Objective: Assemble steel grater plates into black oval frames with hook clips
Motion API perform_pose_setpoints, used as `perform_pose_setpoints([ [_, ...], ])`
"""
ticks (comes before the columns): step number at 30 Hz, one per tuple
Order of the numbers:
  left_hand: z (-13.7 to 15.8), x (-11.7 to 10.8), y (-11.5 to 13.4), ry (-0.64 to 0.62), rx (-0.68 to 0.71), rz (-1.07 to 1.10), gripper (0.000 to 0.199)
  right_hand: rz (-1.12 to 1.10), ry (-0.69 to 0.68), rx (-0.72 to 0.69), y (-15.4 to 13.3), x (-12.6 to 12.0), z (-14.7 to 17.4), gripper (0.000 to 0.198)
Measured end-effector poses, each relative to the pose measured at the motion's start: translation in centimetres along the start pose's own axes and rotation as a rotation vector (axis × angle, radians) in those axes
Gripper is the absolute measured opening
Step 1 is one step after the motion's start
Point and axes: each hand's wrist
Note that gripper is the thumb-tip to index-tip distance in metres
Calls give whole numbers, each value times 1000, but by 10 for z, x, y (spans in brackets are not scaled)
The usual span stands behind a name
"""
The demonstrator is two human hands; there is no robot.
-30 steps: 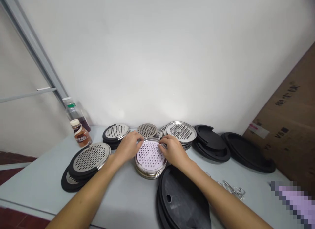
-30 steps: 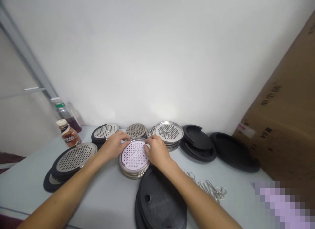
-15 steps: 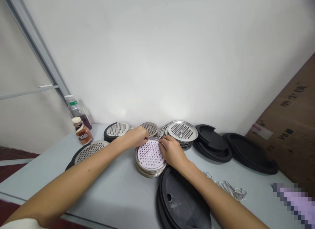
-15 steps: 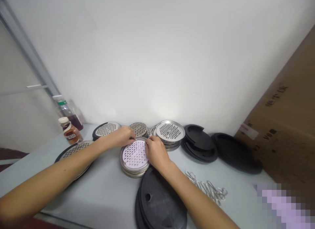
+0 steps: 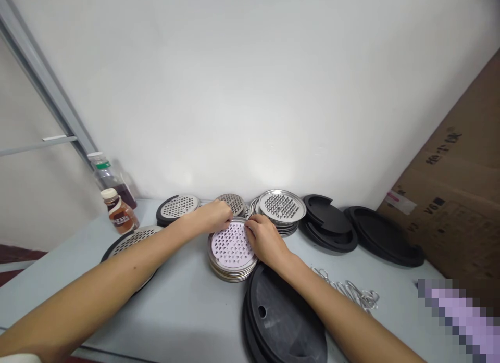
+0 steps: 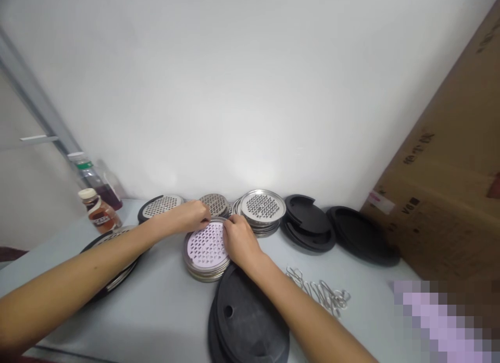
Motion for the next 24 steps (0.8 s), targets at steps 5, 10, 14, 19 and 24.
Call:
perform_pose_setpoints([
  [5, 2, 6, -5, 42, -16, 62, 21, 6, 7, -2, 0, 3, 0, 25],
  [10, 9, 12, -9, 109, -58, 165, 21, 1, 11, 13, -1, 3, 0, 26],
  [14, 21, 11, -7, 183, -97, 239, 23, -16, 12, 46, -2, 1, 0, 25],
  [19, 40, 12, 10, 250, -129, 260, 30, -41, 15, 75, -2, -2, 2, 23],
  [24, 44, 18, 27, 198, -94, 284, 66, -85, 36, 80, -2, -2, 3, 21],
])
Point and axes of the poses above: each hand's wrist, its own z-axis away from the middle knuckle, its own x-axis out of the palm, y = z × x, and after that the axes turned 6 degrees about x, right-handed
